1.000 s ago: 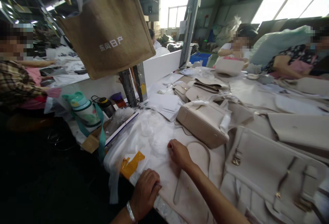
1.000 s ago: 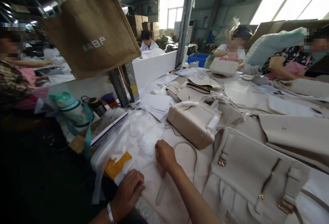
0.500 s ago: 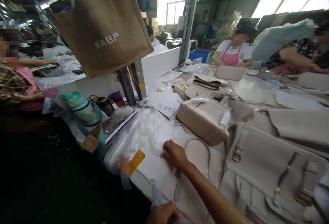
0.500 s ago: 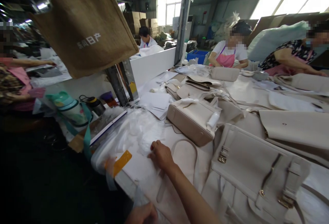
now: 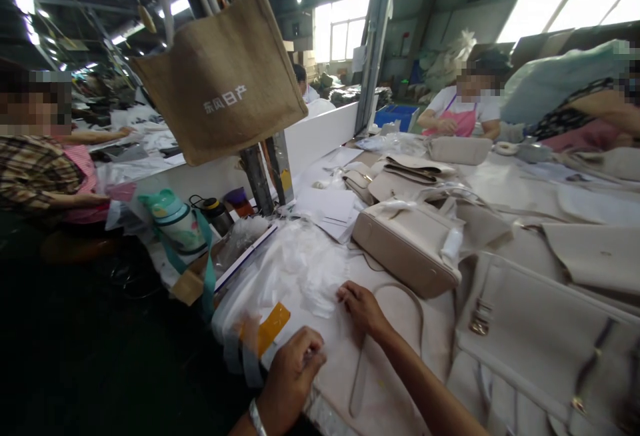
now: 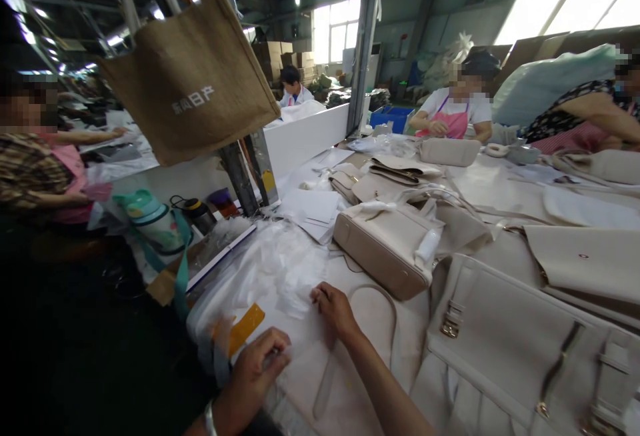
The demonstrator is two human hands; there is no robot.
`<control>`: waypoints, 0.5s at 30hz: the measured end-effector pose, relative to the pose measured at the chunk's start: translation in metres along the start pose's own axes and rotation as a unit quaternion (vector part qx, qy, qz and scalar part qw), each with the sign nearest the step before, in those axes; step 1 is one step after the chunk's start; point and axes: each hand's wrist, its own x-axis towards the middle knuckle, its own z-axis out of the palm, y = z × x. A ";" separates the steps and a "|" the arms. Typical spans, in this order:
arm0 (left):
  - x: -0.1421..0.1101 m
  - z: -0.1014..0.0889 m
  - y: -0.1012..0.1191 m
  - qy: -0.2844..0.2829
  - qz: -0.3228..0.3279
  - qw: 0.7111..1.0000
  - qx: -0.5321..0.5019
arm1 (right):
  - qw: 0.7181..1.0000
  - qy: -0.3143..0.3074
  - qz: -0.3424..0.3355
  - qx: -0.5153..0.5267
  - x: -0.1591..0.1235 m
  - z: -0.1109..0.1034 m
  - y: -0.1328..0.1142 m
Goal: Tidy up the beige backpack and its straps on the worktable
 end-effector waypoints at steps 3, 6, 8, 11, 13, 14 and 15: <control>0.026 -0.010 0.005 0.038 0.083 0.992 0.084 | 1.000 0.021 -0.016 0.018 -0.015 -0.001 -0.010; 0.051 -0.012 0.011 0.002 0.177 0.972 0.156 | 0.998 0.040 -0.046 0.030 -0.034 -0.003 -0.017; 0.064 -0.009 0.016 -0.039 0.227 0.957 0.176 | 0.997 0.047 -0.064 0.023 -0.046 -0.007 -0.020; 0.070 -0.002 0.026 -0.090 0.269 0.942 0.179 | 0.997 0.048 -0.057 0.026 -0.067 -0.013 -0.025; 0.062 0.002 0.032 -0.111 0.276 0.939 0.171 | 0.997 0.040 -0.039 0.047 -0.087 -0.014 -0.026; 0.054 0.004 0.034 -0.120 0.273 0.940 0.164 | 0.997 0.031 -0.026 0.066 -0.099 -0.013 -0.026; 0.043 0.007 0.035 -0.131 0.265 0.942 0.157 | 0.995 0.019 -0.009 0.093 -0.113 -0.009 -0.024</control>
